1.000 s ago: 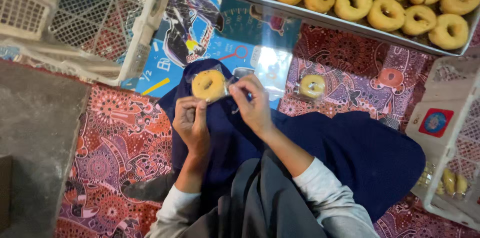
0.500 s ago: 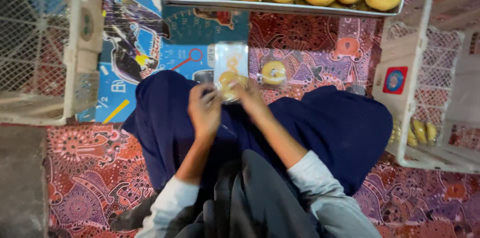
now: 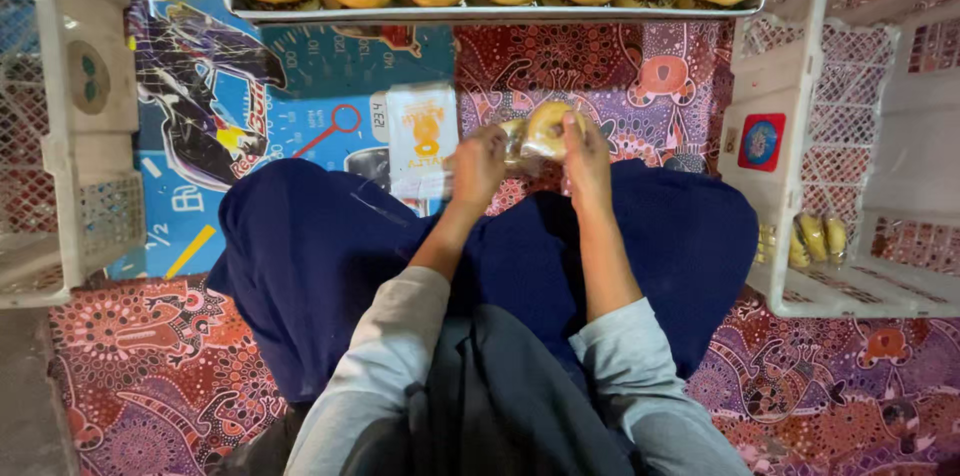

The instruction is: The person sits on a patterned mat and repeatedly picks donuts from a metal tray, places each into a small clear plastic bag, and sets the sealed bag into a white plastic crate. The process continues with donuts of different toppings, including some with dark sprinkles.

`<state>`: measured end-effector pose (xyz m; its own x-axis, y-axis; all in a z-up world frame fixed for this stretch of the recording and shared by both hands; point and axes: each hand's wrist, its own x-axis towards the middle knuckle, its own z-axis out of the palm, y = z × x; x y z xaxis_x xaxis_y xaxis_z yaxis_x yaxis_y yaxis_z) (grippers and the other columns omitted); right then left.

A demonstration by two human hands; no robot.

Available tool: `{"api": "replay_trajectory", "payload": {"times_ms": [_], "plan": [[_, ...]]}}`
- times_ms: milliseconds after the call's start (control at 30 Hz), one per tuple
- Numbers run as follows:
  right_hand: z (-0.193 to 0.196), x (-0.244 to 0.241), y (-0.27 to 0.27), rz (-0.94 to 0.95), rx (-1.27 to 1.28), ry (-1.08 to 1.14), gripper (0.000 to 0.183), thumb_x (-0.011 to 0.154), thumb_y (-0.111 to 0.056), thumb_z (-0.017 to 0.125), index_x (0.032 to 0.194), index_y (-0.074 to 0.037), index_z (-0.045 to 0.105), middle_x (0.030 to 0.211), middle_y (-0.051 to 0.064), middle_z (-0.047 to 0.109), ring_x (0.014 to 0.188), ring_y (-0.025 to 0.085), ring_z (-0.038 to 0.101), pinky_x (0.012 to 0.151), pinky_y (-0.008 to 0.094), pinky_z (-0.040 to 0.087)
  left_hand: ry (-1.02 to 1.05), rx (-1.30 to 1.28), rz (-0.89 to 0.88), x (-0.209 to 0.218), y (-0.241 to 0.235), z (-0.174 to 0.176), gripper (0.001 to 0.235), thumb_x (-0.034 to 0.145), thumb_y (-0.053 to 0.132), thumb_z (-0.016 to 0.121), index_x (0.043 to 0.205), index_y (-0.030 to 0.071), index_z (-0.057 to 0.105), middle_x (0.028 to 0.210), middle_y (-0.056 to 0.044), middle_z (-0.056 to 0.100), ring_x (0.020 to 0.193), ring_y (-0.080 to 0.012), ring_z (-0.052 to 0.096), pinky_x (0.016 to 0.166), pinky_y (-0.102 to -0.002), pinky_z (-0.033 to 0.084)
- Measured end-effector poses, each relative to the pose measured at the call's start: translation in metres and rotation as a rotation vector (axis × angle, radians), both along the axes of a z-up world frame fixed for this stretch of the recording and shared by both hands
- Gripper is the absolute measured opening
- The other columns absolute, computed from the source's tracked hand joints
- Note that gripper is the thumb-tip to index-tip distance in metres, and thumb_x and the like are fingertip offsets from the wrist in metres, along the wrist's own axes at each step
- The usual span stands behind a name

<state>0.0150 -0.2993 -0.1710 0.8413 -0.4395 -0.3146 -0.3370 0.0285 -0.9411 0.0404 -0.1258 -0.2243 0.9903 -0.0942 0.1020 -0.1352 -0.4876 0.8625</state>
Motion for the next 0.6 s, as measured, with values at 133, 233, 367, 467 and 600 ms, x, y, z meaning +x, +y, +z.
{"api": "replay_trajectory", "payload": {"times_ms": [133,233,367,467,600], "plan": [[-0.026,-0.007,0.017,0.114,-0.29,0.061,0.06,0.098,-0.045,0.062,0.137,0.0,0.062,0.125,0.019,0.07,0.112,0.026,0.069,0.096,0.035,0.053,0.079,-0.215,0.454,0.016,0.028,-0.039,0.015,0.084,-0.004,0.066,0.095,0.006,0.072,0.08,-0.009,0.074,0.072,-0.0209,0.072,0.066,-0.033,0.055],[-0.047,-0.007,0.027,0.273,-0.808,0.07,0.072,0.101,-0.05,0.072,0.14,0.008,0.056,0.132,0.029,0.062,0.12,0.038,0.06,0.102,0.04,0.048,0.196,-0.282,0.443,0.011,0.022,-0.066,0.01,0.089,-0.003,0.065,0.092,0.006,0.071,0.079,-0.008,0.074,0.072,-0.0159,0.072,0.067,-0.029,0.055],[-0.046,0.003,0.031,0.248,-0.221,0.231,0.077,0.088,-0.053,0.073,0.139,0.001,0.055,0.128,0.022,0.067,0.118,0.029,0.063,0.098,0.038,0.05,0.3,-0.163,0.315,-0.002,0.01,-0.071,0.01,0.085,0.0,0.07,0.093,0.005,0.075,0.083,-0.007,0.077,0.075,-0.0145,0.072,0.071,-0.028,0.056],[-0.024,-0.002,0.022,0.306,0.044,0.345,0.065,0.085,-0.045,0.074,0.134,-0.004,0.066,0.123,0.014,0.072,0.112,0.024,0.067,0.094,0.035,0.053,0.359,-0.471,0.182,-0.007,0.012,-0.039,0.019,0.082,-0.003,0.068,0.101,0.001,0.072,0.093,-0.008,0.076,0.085,-0.016,0.071,0.078,-0.03,0.058],[0.028,-0.018,-0.009,0.32,0.191,-0.008,0.073,0.085,-0.025,0.085,0.144,-0.003,0.048,0.131,0.006,0.058,0.122,0.017,0.057,0.104,0.032,0.048,0.329,-0.601,0.059,-0.017,0.005,0.036,0.008,0.097,0.0,0.067,0.105,-0.002,0.069,0.1,-0.009,0.072,0.091,-0.0143,0.067,0.081,-0.027,0.055]]}}
